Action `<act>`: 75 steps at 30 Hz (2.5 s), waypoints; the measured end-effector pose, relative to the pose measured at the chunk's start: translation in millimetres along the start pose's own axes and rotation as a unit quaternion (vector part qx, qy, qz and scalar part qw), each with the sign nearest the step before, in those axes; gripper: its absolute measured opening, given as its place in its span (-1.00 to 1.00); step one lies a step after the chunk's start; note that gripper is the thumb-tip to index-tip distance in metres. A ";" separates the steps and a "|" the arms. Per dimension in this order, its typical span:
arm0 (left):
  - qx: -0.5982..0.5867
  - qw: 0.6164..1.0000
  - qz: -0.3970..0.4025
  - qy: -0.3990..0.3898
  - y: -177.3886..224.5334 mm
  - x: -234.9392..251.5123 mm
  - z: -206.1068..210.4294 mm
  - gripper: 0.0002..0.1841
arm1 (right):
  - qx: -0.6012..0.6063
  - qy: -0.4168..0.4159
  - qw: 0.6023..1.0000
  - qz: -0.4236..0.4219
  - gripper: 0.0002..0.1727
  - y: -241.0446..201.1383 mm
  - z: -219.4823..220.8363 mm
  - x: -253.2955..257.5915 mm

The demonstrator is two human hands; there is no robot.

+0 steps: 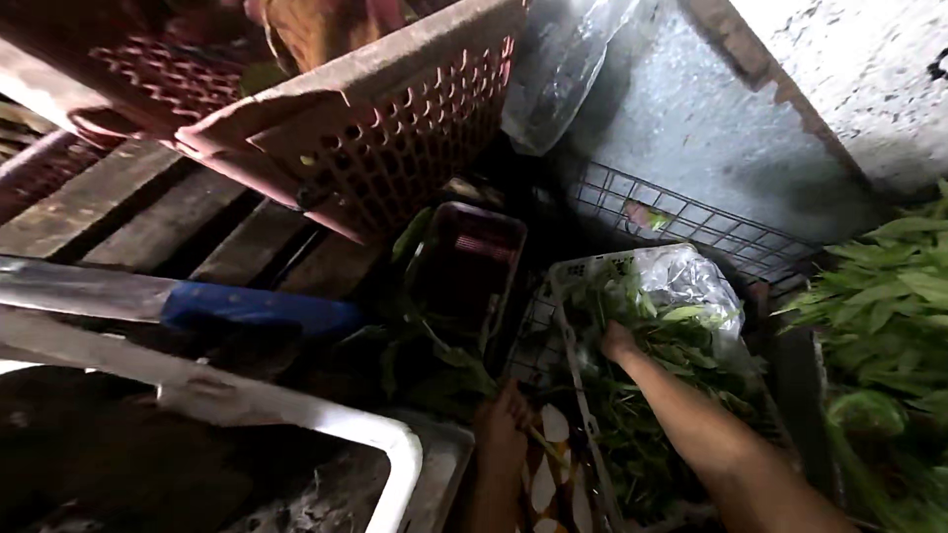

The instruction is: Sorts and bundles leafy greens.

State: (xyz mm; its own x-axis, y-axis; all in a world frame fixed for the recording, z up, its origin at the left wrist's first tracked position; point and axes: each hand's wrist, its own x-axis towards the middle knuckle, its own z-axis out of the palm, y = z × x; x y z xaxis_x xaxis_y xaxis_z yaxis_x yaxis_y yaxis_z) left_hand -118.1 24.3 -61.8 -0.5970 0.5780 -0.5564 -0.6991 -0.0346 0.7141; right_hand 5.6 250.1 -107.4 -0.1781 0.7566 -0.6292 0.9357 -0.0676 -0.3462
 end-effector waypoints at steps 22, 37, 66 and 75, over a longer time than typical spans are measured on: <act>0.035 0.972 0.078 -0.218 3.1 -99.6 137.9 -0.88 | 0.138 0.168 0.914 -0.344 -0.69 45.3 -139.8 -194.4; 0.030 0.987 0.155 -0.038 -6.7 -91.6 113.9 -0.85 | -0.141 0.254 0.888 -0.356 -0.54 119.1 -31.1 -205.6; 0.130 0.985 0.108 0.013 55.8 43.2 104.0 -0.66 | 0.380 0.298 0.870 -0.095 -0.65 75.0 -70.0 -13.9; 0.170 0.961 0.137 -0.172 0.6 -35.0 149.0 -0.88 | 0.269 0.260 0.849 -0.373 -0.74 32.7 -45.4 -137.3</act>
State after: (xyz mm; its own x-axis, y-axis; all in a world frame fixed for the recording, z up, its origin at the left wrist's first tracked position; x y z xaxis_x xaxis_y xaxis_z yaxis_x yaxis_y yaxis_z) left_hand -39.0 125.5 21.4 -0.5346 0.8220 -0.1964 -0.3303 0.0107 0.9438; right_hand 74.5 173.5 -0.7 -0.3709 0.8944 0.2498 0.3217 0.3761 -0.8689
